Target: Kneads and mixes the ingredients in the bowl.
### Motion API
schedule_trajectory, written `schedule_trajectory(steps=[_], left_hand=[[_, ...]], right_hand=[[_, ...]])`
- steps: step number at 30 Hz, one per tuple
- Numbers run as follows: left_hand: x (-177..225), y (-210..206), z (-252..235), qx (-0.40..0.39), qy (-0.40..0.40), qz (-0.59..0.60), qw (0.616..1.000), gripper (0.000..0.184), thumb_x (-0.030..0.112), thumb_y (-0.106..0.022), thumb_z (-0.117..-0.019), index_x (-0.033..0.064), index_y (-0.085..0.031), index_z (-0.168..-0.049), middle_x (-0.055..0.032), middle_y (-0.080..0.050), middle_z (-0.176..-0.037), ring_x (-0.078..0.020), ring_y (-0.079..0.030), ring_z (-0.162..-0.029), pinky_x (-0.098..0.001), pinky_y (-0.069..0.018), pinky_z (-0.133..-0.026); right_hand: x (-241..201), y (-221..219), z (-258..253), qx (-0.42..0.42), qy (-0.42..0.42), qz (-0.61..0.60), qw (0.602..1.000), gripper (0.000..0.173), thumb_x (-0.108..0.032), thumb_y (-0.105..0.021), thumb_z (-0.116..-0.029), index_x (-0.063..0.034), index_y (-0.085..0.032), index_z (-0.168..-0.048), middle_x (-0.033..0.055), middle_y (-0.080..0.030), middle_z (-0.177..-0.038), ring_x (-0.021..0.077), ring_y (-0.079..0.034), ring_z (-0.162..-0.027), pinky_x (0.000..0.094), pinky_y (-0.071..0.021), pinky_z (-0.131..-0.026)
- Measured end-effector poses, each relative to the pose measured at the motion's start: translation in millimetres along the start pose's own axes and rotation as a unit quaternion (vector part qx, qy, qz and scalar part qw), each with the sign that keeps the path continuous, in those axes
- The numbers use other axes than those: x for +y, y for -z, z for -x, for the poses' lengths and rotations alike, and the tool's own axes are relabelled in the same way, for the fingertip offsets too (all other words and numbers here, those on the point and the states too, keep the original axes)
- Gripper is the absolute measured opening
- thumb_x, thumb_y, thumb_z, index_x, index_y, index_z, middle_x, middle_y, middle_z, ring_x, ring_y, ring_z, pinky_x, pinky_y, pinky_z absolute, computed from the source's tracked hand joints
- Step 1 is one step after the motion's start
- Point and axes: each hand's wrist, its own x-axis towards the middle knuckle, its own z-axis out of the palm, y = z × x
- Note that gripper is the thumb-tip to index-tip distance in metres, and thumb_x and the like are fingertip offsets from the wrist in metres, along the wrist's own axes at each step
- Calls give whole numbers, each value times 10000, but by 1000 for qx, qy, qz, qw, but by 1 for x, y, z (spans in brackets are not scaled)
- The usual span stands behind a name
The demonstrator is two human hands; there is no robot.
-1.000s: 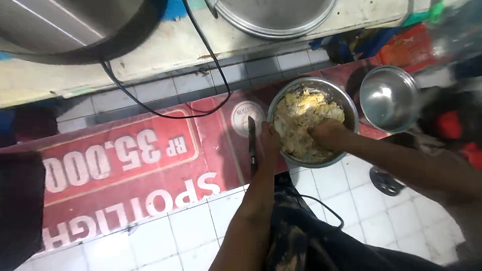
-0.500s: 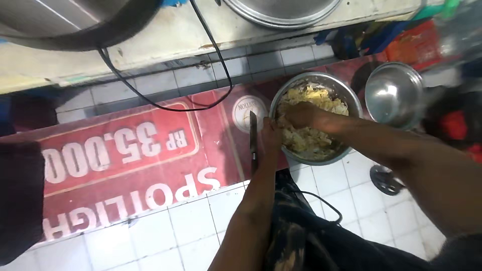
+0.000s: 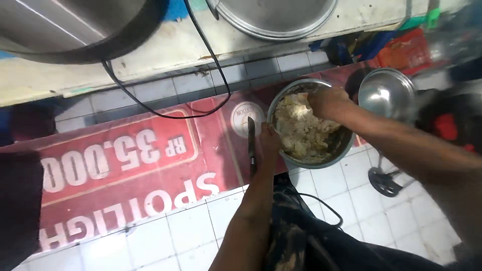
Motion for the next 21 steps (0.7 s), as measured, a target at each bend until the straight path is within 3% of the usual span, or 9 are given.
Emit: schedule_trajectory(steps=[2, 4, 6, 8, 10, 14, 16, 19, 21], left_hand=[[-1, -1, 1, -1, 7, -8, 1000, 342, 327, -378, -1118, 112, -521, -1342, -188, -682, -980, -352, -696, -846, -557, -578, -731], [0, -1, 0, 5, -5, 7, 1000, 341, 294, -396, -1117, 71, -534, -1336, -209, -680, -980, -362, -695, -853, -562, -574, -741], [-3, -1, 5, 3, -6, 13, 1000, 351, 291, -396, -1118, 60, -524, -1349, -216, -679, -988, -366, -694, -859, -559, -577, -746], [-2, -1, -1, 6, -3, 3, 1000, 348, 301, -397, -1113, 71, -526, -1340, -204, -685, -989, -358, -699, -863, -559, -578, -745], [-4, -1, -1, 5, 7, 0, 1000, 363, 328, -411, -1107, 96, -529, -1360, -201, -689, -1032, -359, -698, -896, -573, -575, -767], [-8, -3, 5, 12, 1, 6, 1000, 311, 322, -427, -1100, 137, -529, -1329, -170, -685, -1009, -343, -692, -844, -560, -575, -711], [-5, 0, 3, 5, 2, 4, 1000, 307, 291, -421, -1101, 113, -530, -1325, -182, -682, -1031, -352, -691, -871, -565, -571, -736], [-6, -4, 0, 13, -2, 12, 1000, 304, 260, -485, -1079, 88, -533, -1325, -192, -683, -1011, -360, -689, -867, -571, -569, -734], [-7, -5, 2, 16, -4, 23, 1000, 319, 249, -536, -1054, 94, -530, -1333, -192, -680, -998, -358, -683, -852, -571, -564, -724]], right_hand=[[-7, -10, -38, 8, 24, 8, 1000, 260, -118, -661, -954, 39, -669, -1162, 302, -656, -1194, 518, -629, -1122, 727, -498, -851], [-13, -17, -67, -8, 67, -1, 998, 291, -148, -658, -965, 26, -668, -1198, 284, -648, -1248, 491, -610, -1186, 715, -465, -933], [-16, -33, -75, -35, 85, -34, 995, 336, -159, -672, -955, 12, -656, -1244, 286, -655, -1237, 494, -616, -1178, 719, -478, -908], [-14, -52, -66, -49, 91, -79, 991, 426, -163, -694, -953, -14, -614, -1344, 285, -663, -1231, 497, -625, -1164, 715, -483, -929], [-19, -84, -46, -58, 110, -90, 988, 274, -159, -691, -946, -8, -691, -1176, 251, -692, -1159, 467, -655, -1106, 699, -506, -906], [-24, -125, 4, -69, 115, -105, 985, 297, -152, -616, -996, -12, -621, -1258, 252, -690, -1119, 467, -672, -1042, 668, -522, -868], [-21, -110, 19, -85, 86, -96, 988, 378, -156, -577, -1025, -24, -568, -1379, 266, -683, -1166, 482, -659, -1090, 677, -509, -902], [-7, -64, 42, -59, 21, -56, 996, 343, -118, -598, -1005, -34, -602, -1338, 258, -689, -1122, 475, -670, -1045, 645, -534, -837], [-2, -26, 44, -72, -36, -42, 996, 393, -109, -578, -1015, -11, -550, -1395, 303, -661, -1170, 509, -648, -1095, 669, -526, -850]])
